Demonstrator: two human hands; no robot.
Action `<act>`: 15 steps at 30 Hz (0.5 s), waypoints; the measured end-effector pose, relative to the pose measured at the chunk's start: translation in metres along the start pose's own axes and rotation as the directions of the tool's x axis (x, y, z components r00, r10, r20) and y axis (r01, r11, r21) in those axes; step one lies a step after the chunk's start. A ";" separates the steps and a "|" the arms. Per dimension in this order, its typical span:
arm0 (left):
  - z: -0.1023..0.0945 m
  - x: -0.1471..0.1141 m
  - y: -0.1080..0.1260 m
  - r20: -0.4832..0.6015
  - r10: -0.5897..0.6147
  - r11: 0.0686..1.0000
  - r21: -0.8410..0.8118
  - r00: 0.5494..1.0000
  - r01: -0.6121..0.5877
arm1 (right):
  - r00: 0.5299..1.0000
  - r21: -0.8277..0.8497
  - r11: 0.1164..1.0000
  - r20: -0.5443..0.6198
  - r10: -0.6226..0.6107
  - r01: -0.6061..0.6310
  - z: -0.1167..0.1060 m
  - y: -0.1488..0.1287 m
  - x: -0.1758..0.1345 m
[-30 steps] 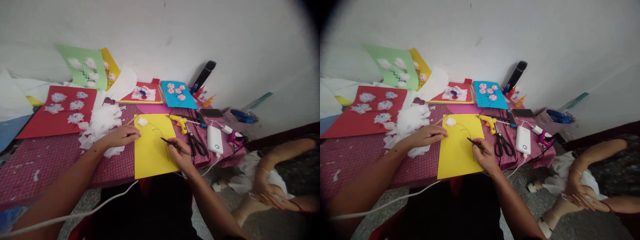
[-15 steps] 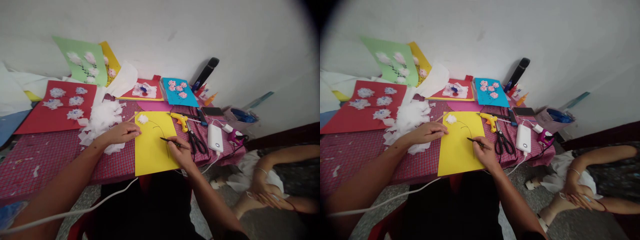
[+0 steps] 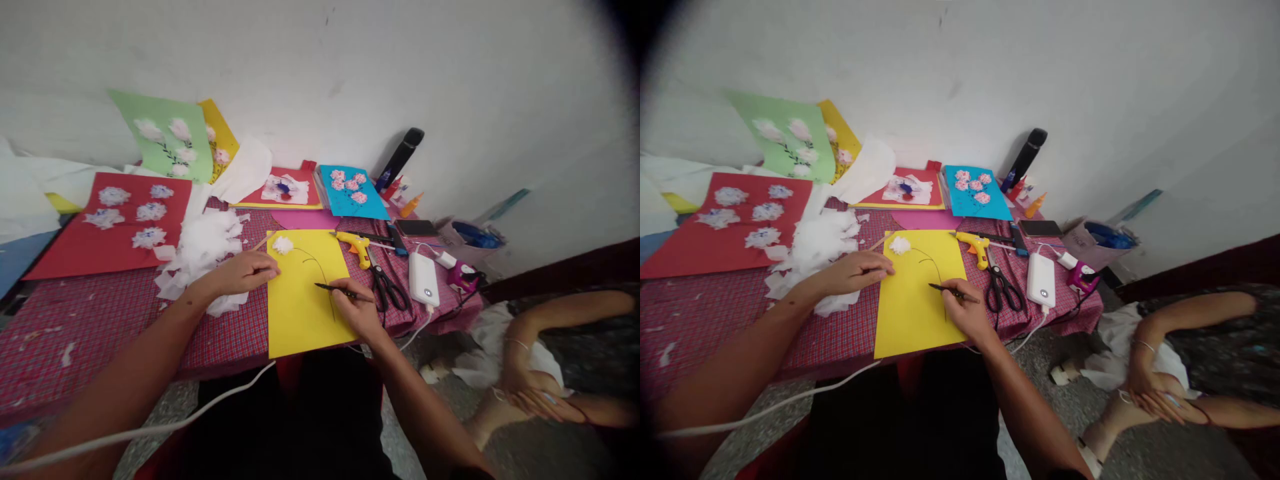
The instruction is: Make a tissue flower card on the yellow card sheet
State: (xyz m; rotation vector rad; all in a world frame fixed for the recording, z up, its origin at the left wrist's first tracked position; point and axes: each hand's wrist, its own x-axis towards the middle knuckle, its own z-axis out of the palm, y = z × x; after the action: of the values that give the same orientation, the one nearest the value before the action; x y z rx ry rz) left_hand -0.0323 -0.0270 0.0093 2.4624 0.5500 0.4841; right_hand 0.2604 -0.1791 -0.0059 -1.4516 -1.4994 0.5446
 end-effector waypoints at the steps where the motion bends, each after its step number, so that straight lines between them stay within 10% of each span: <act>1: 0.000 0.000 0.000 0.004 0.002 1.000 -0.004 1.000 -0.002 | 1.000 0.000 1.000 0.001 -0.006 0.006 0.000 0.001 0.000; 15: 0.000 0.001 -0.001 -0.012 0.028 0.999 0.016 1.000 -0.028 | 0.993 0.049 0.992 0.005 -0.116 0.116 -0.003 0.003 -0.001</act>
State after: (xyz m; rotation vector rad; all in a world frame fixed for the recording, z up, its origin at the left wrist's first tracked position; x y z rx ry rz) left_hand -0.0318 -0.0261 0.0089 2.4867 0.5275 0.5084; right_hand 0.2642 -0.1800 -0.0072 -1.3175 -1.5561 0.5130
